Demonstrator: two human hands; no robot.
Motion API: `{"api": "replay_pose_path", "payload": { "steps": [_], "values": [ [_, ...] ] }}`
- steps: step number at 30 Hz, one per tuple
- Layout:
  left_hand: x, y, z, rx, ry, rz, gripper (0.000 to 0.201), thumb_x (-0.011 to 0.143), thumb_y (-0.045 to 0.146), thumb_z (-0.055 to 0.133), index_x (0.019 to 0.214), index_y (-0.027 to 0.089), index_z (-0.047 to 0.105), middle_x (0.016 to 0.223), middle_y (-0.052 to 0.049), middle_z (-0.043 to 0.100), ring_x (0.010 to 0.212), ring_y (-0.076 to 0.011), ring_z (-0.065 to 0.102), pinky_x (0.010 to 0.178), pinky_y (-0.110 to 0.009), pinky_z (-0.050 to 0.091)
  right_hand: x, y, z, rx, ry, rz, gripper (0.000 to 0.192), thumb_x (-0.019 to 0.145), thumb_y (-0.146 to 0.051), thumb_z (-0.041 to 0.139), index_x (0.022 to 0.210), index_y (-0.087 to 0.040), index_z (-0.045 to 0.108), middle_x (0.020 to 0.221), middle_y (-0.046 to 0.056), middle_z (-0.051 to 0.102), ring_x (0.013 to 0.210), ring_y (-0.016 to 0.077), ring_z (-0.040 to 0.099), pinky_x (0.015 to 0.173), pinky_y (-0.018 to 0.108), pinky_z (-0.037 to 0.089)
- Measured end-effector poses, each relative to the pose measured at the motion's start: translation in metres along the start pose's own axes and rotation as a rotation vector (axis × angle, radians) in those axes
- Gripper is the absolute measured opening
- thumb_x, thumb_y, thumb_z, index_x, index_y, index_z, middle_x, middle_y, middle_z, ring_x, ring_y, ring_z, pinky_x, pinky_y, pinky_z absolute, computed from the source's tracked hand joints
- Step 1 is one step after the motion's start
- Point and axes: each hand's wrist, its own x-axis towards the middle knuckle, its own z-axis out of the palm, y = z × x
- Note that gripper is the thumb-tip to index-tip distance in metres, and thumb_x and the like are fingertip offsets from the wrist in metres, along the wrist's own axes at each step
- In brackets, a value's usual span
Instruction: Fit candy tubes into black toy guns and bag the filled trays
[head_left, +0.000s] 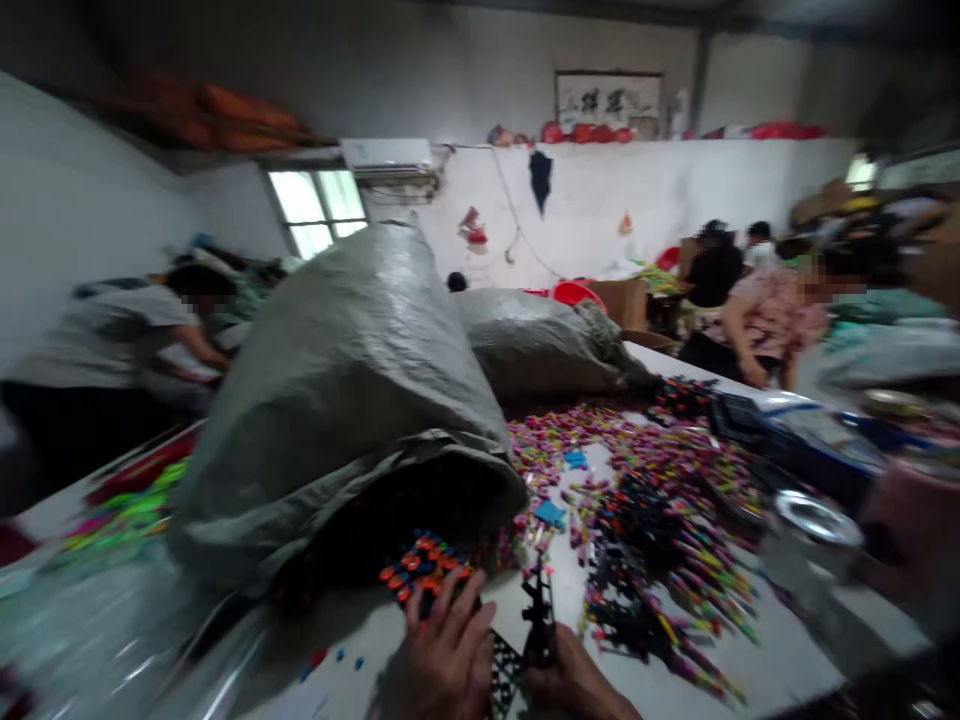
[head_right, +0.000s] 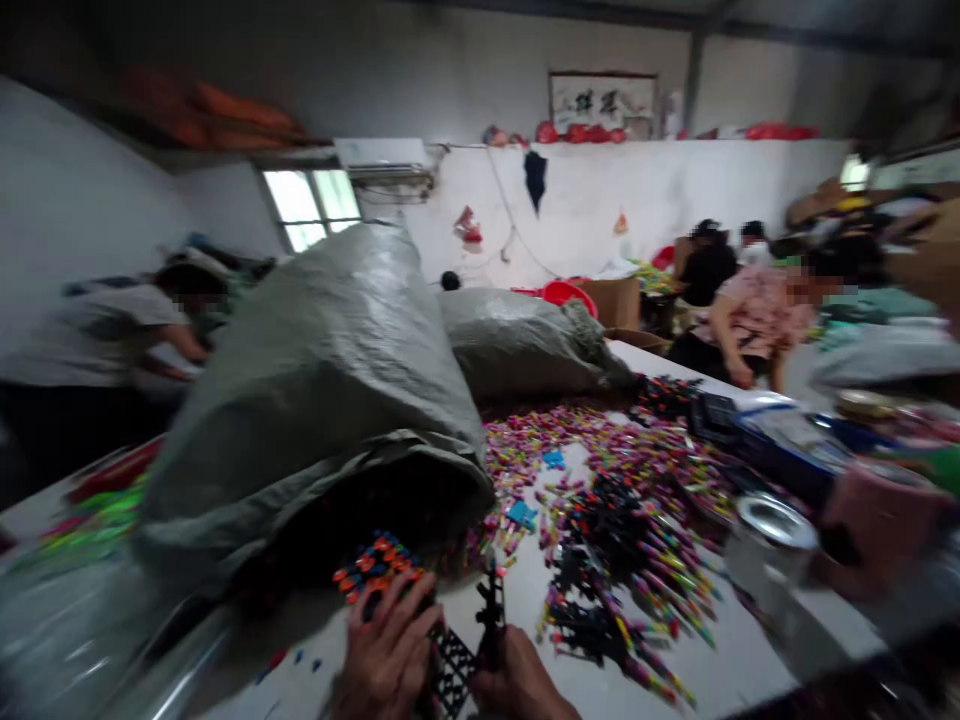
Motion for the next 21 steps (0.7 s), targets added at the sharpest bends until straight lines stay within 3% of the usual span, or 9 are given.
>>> {"api": "replay_pose_path", "payload": {
  "steps": [5, 10, 15, 18, 21],
  "values": [
    [0.0, 0.017, -0.008, -0.096, -0.009, -0.182, 0.027, 0.082, 0.017, 0.039, 0.088, 0.024, 0.065, 0.119, -0.002, 0.062, 0.118, -0.0215, 0.046, 0.107, -0.049, 0.017, 0.01, 0.011, 0.014, -0.05, -0.091, -0.085, 0.013, 0.053, -0.027, 0.063, 0.058, -0.022, 0.052, 0.053, -0.001, 0.048, 0.053, 0.0162, 0.047, 0.044, 0.024, 0.034],
    [0.004, 0.029, -0.024, -0.178, -0.153, -0.265, 0.03, 0.085, 0.021, 0.038, 0.099, 0.025, 0.064, 0.119, -0.002, 0.061, 0.118, -0.0214, 0.046, 0.104, -0.05, 0.023, 0.004, 0.019, 0.009, -0.112, -0.069, -0.149, 0.011, 0.057, -0.023, 0.054, 0.053, -0.019, 0.044, 0.052, -0.001, 0.045, 0.052, 0.0127, 0.041, 0.048, 0.023, 0.032],
    [0.011, 0.029, -0.028, -0.29, -0.248, -0.3, 0.033, 0.089, 0.023, 0.036, 0.107, 0.024, 0.062, 0.124, -0.003, 0.058, 0.122, -0.0216, 0.042, 0.106, -0.051, 0.018, -0.002, 0.01, -0.01, 0.112, -0.173, -0.027, 0.012, 0.06, -0.027, 0.058, 0.062, -0.018, 0.05, 0.054, -0.001, 0.051, 0.05, 0.0131, 0.047, 0.048, 0.023, 0.038],
    [0.013, 0.026, -0.024, -0.313, -0.302, -0.317, 0.035, 0.09, 0.022, 0.034, 0.114, 0.026, 0.059, 0.128, -0.002, 0.055, 0.126, -0.0199, 0.038, 0.108, -0.049, 0.015, 0.003, 0.007, -0.005, 0.203, -0.147, 0.035, 0.015, 0.066, -0.03, 0.058, 0.072, -0.019, 0.048, 0.062, -0.001, 0.054, 0.053, 0.0126, 0.049, 0.051, 0.023, 0.041],
    [0.014, 0.025, -0.023, -0.307, -0.332, -0.303, 0.036, 0.091, 0.021, 0.033, 0.117, 0.026, 0.057, 0.13, -0.001, 0.053, 0.128, -0.0196, 0.036, 0.108, -0.049, 0.013, 0.007, 0.002, 0.001, 0.264, -0.107, 0.006, 0.016, 0.069, -0.03, 0.058, 0.075, -0.019, 0.049, 0.071, 0.0, 0.057, 0.064, 0.0135, 0.052, 0.059, 0.023, 0.043]
  ]
}}
